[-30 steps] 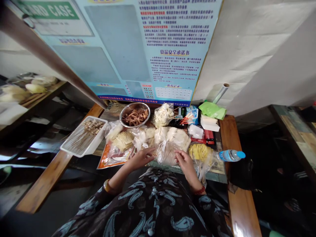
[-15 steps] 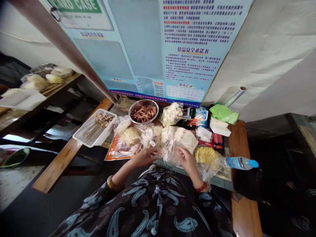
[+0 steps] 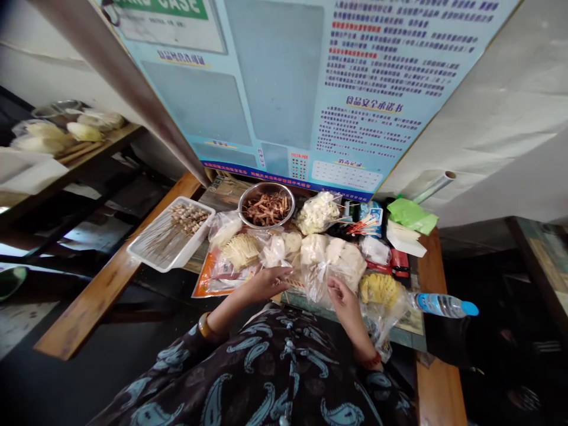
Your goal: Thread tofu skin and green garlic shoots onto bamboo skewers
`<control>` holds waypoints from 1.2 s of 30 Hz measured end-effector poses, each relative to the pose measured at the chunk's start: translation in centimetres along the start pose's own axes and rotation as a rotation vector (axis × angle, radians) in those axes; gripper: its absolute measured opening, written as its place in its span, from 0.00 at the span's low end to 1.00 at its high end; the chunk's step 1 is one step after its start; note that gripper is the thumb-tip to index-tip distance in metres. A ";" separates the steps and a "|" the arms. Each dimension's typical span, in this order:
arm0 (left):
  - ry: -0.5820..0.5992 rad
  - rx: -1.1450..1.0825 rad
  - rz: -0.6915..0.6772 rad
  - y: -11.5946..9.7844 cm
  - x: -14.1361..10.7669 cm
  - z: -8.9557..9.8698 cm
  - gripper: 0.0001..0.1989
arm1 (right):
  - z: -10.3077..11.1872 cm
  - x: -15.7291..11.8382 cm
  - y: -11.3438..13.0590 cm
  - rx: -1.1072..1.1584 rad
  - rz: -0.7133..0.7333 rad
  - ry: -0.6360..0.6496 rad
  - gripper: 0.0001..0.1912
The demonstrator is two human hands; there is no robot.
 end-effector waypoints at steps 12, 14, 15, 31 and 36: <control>0.008 0.025 -0.023 6.3 -3.5 3.3 0.21 | -8.3 3.1 5.9 -0.123 0.031 0.057 0.24; 0.003 0.045 -0.041 6.9 -3.9 3.8 0.21 | -9.4 3.0 6.1 -0.114 0.020 0.036 0.24; -0.004 0.047 -0.046 7.4 -4.2 4.1 0.21 | -9.9 3.0 6.2 -0.105 0.017 0.028 0.24; 0.058 0.112 -0.125 9.1 -5.1 5.3 0.23 | -10.9 -1.1 10.2 0.079 -0.003 -0.236 0.18; 0.136 0.148 -0.114 7.7 -4.4 4.8 0.23 | -8.2 -3.0 9.7 0.064 -0.055 -0.379 0.23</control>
Point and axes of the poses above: each hand's wrist, its own x-axis towards the middle knuckle, its own z-axis out of the back of the hand, y = z × x, the point moved 10 cm from there along x, towards the middle knuckle, and after that the axes turned 12 degrees about y, right-handed, at the moved point
